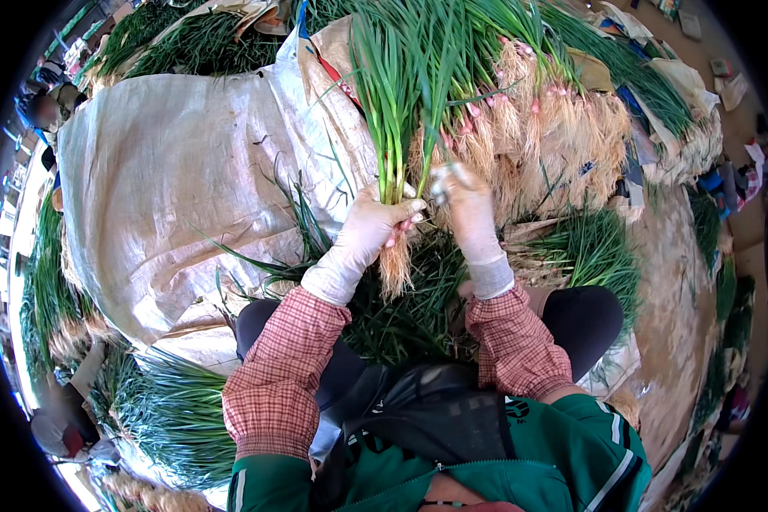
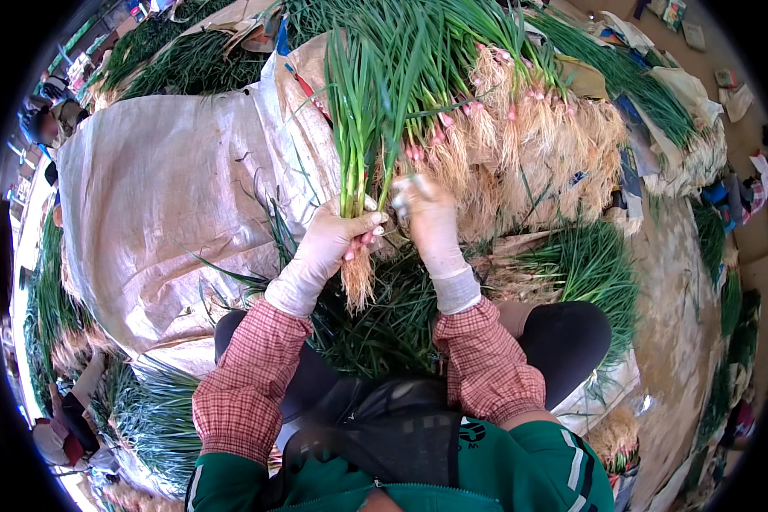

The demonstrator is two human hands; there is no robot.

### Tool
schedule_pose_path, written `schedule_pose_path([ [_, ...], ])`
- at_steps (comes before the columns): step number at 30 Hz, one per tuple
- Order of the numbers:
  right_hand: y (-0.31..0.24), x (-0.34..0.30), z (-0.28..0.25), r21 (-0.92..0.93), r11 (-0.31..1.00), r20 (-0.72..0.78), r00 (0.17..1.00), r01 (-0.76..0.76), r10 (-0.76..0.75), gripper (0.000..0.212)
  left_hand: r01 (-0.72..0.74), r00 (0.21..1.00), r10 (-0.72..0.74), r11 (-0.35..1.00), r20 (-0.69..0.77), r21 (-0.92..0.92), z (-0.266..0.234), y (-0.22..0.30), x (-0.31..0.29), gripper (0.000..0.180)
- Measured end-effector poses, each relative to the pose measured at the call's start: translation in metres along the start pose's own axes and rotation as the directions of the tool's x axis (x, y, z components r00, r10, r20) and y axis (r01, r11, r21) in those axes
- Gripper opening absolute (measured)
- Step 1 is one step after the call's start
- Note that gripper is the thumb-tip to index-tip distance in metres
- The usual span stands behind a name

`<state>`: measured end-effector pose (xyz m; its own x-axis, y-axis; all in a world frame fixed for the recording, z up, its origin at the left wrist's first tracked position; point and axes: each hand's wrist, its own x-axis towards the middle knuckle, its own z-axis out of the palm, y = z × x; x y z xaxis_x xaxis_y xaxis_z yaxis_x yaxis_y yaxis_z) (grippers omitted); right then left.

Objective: The person, wearing gloves, gathers bundles of scallions from a large pile, peels away outer layers by hand, and places the cleaned bundles onto a white sack.

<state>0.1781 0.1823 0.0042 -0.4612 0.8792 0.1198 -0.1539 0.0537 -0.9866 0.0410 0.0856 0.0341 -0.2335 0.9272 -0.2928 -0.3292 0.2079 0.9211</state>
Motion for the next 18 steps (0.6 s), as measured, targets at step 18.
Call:
schedule_pose_path([
  [18, 0.006, -0.015, 0.036, 0.208, 0.97, -0.07, 0.987, -0.128, 0.145, 0.013, -0.036, 0.999, 0.037, 0.986, 0.007, -0.161, -0.001, -0.023, -0.013, 0.023],
])
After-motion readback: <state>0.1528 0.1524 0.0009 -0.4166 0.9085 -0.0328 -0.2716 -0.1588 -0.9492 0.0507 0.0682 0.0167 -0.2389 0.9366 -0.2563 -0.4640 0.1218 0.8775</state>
